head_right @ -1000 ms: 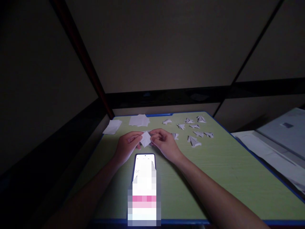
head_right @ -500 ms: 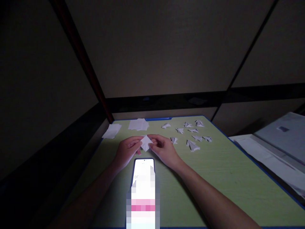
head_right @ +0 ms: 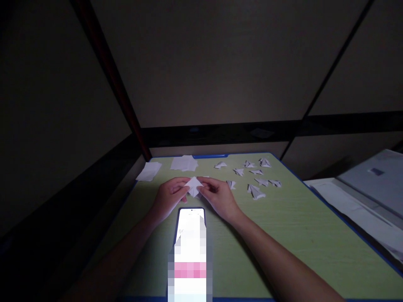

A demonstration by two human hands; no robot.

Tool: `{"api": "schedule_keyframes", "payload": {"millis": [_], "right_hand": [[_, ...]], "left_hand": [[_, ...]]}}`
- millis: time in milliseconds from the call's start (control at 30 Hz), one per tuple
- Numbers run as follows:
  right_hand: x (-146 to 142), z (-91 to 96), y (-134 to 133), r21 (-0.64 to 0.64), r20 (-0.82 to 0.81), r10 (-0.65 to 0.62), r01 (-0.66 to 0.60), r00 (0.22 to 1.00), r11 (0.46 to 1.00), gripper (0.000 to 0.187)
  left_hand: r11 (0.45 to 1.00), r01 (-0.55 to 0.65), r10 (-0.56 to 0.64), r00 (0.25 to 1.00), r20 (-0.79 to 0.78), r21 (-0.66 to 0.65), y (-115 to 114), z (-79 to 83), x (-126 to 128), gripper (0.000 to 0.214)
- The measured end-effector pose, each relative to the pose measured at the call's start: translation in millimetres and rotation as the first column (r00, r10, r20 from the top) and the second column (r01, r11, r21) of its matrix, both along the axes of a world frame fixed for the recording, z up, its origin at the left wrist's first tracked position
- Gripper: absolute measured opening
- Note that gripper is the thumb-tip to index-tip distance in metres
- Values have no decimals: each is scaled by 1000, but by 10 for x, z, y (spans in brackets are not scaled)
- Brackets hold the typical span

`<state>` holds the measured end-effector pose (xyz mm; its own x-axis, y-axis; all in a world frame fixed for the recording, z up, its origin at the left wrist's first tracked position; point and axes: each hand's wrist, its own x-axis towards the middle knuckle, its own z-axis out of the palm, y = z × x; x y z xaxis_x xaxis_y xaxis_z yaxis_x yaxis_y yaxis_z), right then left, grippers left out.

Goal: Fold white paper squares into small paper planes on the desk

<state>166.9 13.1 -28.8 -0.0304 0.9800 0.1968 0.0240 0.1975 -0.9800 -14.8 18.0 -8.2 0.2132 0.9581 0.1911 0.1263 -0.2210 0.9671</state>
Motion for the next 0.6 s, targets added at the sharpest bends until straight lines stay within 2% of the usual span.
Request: {"api": "schedule_keyframes", "payload": {"millis": [367, 600], "right_hand": [[-1, -27, 17, -29, -27, -19, 18, 999, 999, 42], [-9, -6, 12, -35, -32, -3, 2, 999, 999, 39]], "left_hand": [[999, -33, 33, 999, -12, -19, -6, -2, 20, 27], [1000, 2, -2, 1000, -9, -2, 22, -49, 15, 30]]}}
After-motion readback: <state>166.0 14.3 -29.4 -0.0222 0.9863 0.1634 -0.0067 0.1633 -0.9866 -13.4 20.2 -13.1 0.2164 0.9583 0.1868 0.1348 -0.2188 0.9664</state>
